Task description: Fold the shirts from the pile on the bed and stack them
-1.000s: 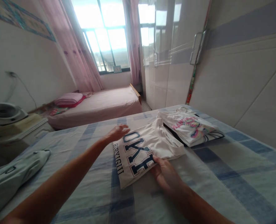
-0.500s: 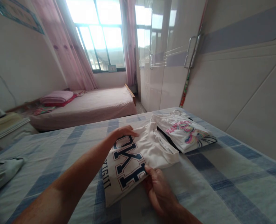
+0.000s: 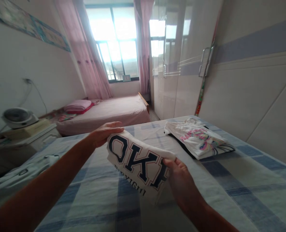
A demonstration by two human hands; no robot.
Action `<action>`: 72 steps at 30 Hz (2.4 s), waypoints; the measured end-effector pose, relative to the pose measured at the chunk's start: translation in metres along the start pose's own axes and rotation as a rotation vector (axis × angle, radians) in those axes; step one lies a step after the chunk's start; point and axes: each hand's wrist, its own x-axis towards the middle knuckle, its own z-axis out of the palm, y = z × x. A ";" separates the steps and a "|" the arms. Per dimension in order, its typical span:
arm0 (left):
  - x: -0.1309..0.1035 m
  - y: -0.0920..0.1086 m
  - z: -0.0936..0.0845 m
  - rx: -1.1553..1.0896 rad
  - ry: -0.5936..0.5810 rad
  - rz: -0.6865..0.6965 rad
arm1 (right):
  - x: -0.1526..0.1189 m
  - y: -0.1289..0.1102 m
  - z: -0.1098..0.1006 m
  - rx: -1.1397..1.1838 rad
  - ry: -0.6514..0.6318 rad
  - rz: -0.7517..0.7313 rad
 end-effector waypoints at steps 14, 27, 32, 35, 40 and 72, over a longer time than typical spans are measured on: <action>0.015 0.037 -0.054 -0.094 0.232 0.443 | 0.139 -0.071 0.062 -0.356 -0.255 -0.328; -0.045 -0.130 -0.040 -0.032 0.212 -0.092 | 0.106 0.014 -0.033 -1.017 -0.200 -0.055; -0.032 -0.122 -0.031 -0.048 0.282 0.000 | 0.116 0.011 -0.025 -1.040 -0.133 -0.076; -0.032 -0.127 -0.026 -0.014 0.312 0.176 | 0.117 0.016 -0.025 -1.012 -0.129 -0.184; -0.041 -0.136 -0.027 0.240 0.273 0.052 | 0.117 0.021 -0.026 -1.183 -0.048 -0.251; 0.017 -0.146 0.000 1.391 0.274 0.193 | 0.193 0.060 -0.005 -1.812 -0.349 -0.607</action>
